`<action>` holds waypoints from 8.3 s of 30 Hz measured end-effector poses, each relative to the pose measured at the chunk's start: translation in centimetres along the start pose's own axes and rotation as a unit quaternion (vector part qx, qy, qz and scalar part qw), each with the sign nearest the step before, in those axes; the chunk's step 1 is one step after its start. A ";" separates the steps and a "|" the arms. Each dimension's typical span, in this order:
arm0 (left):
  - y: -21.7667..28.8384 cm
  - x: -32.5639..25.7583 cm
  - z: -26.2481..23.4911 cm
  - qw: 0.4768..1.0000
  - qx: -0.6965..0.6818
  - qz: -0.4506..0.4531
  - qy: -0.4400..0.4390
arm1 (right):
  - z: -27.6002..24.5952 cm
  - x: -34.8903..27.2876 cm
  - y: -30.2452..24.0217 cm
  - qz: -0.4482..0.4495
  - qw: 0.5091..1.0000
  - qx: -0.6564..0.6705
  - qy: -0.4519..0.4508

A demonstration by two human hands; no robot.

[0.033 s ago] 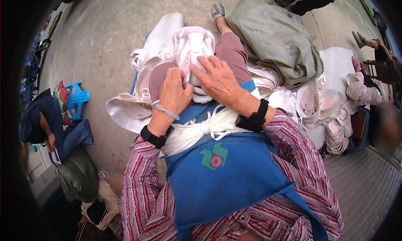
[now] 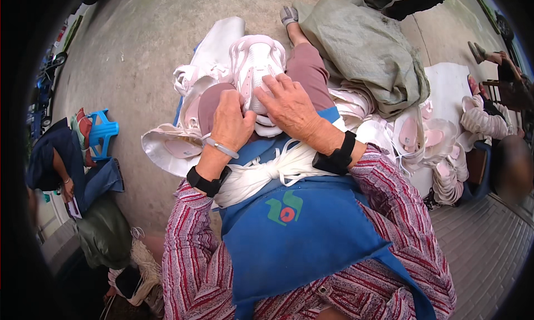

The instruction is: Thread laces through the eyelets of several pairs of pink and white sneakers.

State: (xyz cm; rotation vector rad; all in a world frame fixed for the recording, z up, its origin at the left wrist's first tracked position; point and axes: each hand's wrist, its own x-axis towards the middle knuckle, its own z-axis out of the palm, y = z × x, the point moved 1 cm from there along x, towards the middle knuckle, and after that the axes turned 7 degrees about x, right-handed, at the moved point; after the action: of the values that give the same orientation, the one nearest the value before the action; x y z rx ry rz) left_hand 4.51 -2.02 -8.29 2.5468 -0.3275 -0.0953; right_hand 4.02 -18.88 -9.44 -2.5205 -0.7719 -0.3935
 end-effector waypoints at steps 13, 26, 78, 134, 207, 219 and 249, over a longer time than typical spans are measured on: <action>-0.4 -0.8 -0.6 0.997 -0.060 0.020 0.043 | -1.4 -0.6 1.6 -0.020 0.979 0.200 0.031; 0.9 -0.9 -0.8 0.991 -0.103 0.032 0.079 | -0.1 -1.1 0.4 -0.037 0.997 0.068 -0.020; 5.3 -6.5 2.0 0.967 -0.156 0.075 -0.189 | -6.4 -6.3 0.3 -0.048 0.979 0.183 -0.079; -4.9 -3.3 -14.6 0.896 -0.376 -0.050 0.231 | -3.8 -4.5 7.2 0.156 0.983 0.098 -0.013; -1.4 -0.6 -8.6 0.867 -0.427 -0.181 0.180 | -1.0 2.5 4.3 0.202 0.945 0.256 -0.023; 0.3 4.0 -1.4 0.996 -0.073 0.036 0.042 | -0.2 2.8 4.3 0.140 0.969 0.202 -0.021; -0.5 5.8 -1.3 0.985 -0.021 0.165 0.041 | 0.3 3.3 4.1 0.071 0.974 0.216 -0.008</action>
State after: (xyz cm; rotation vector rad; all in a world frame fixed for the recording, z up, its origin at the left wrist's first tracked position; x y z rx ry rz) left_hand 10.41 -2.39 -7.47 2.4119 -0.7008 0.1258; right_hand 9.11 -20.24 -9.87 -2.1534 -0.6012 -0.1359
